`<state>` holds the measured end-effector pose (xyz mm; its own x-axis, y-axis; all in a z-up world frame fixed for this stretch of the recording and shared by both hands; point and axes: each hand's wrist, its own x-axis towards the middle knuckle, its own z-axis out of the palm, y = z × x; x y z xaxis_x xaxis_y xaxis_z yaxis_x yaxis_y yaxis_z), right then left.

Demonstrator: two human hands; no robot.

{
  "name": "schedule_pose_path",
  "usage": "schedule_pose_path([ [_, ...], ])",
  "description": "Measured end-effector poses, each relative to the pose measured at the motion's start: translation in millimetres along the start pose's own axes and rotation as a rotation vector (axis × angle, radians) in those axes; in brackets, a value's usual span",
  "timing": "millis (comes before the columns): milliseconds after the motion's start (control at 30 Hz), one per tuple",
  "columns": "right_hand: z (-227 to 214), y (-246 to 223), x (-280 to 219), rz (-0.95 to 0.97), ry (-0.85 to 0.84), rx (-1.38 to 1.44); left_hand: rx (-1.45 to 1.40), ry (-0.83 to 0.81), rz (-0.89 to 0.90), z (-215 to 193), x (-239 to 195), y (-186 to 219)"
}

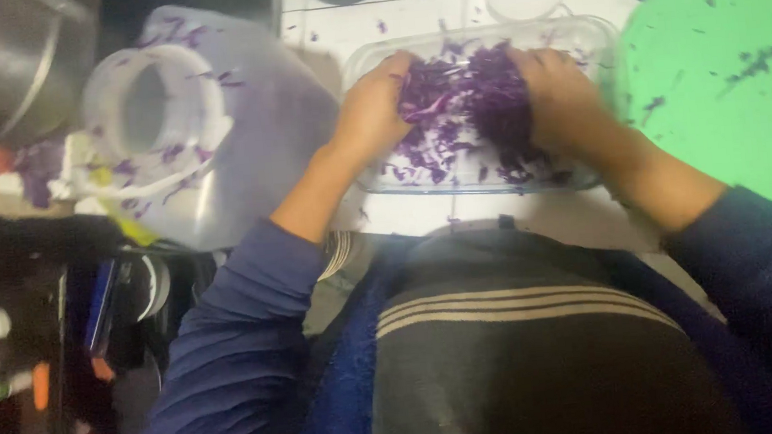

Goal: The person mixes shredded red cabbage in a glass container by hand, adds salt from a packet, and transfers handfuls of the cabbage into a larger plastic jug.

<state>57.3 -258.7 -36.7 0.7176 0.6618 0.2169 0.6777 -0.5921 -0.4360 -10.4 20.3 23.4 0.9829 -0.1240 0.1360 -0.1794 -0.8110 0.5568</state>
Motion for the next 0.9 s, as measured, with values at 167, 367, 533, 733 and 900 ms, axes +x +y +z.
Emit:
schedule_pose_path([
  [167, 11.7, 13.5, -14.9, -0.2, 0.113, -0.053, -0.067, 0.192, 0.109, -10.7, 3.5, 4.2],
  [367, 12.7, 7.2, -18.7, 0.002, -0.028, -0.133, -0.292, 0.298, 0.102, -116.2, -14.7, 44.6],
  [533, 8.0, 3.5, -16.4, -0.052, 0.019, -0.152, -0.204, 0.29, -0.092, -211.6, -52.8, -10.5],
  [733, 8.8, 5.3, -15.3, -0.045, 0.024, -0.137, 0.286, 0.444, 0.076, -253.2, -93.0, -43.3],
  [900, 7.3, 5.9, -13.9, -0.083, 0.01, -0.191, 0.228, 0.401, -0.045, -241.8, -104.0, -50.8],
])
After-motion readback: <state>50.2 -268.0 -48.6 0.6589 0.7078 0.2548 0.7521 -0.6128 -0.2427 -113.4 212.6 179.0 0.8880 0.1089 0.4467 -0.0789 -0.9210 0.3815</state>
